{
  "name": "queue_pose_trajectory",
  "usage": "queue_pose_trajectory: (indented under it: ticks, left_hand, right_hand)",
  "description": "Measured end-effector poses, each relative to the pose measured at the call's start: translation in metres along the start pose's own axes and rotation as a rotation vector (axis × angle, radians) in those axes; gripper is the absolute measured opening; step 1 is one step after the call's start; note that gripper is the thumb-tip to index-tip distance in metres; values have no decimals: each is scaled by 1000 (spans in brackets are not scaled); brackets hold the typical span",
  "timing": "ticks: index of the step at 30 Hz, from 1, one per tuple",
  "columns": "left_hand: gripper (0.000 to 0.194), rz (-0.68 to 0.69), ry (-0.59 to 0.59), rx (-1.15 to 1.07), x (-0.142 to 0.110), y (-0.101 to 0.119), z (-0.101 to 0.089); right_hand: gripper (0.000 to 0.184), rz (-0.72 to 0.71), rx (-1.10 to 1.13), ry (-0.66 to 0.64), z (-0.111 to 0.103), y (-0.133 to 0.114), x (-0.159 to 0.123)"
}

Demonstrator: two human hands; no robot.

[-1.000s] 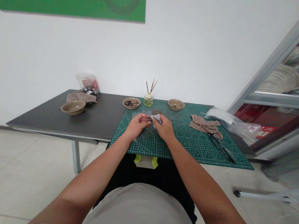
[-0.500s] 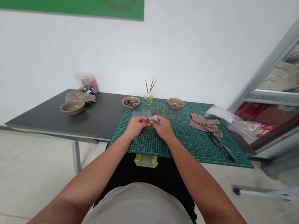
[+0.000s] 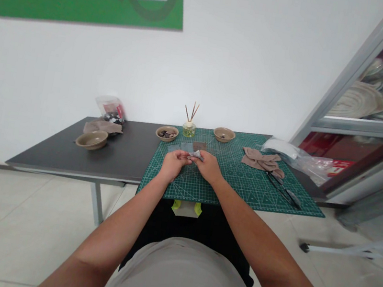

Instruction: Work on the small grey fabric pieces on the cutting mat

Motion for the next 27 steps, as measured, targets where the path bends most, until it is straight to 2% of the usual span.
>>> queue_pose_trajectory:
  ticks: [7,13,18,23,27]
  left_hand:
    - [26,-5,-12,-38,1,-2,0]
    - [26,-12,-30,-56,0,-3,1]
    - [30,10,-34,-39,1,-3,1]
    - [28,-6,-39,-26,1,-3,0]
    - [24,27,-78,28,-1,1,2]
  right_hand:
    - [13,-21,-18,64,-1,0,-2]
    - [11,-12,11,-2,3,4,0]
    - [12,5,1,50,0,3,-1]
    - [10,15,9,-8,4,3,-1]
    - [9,27,-18,26,2,4,-1]
Point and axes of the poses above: each hand's wrist, its own x-axis towards the middle knuckle, its own z-axis out of the palm, y = z × x, the point moved 5 cm from there along x, towards the middle knuckle, and after that the axes turned 13 degrees about x, right-handed, at the moved point
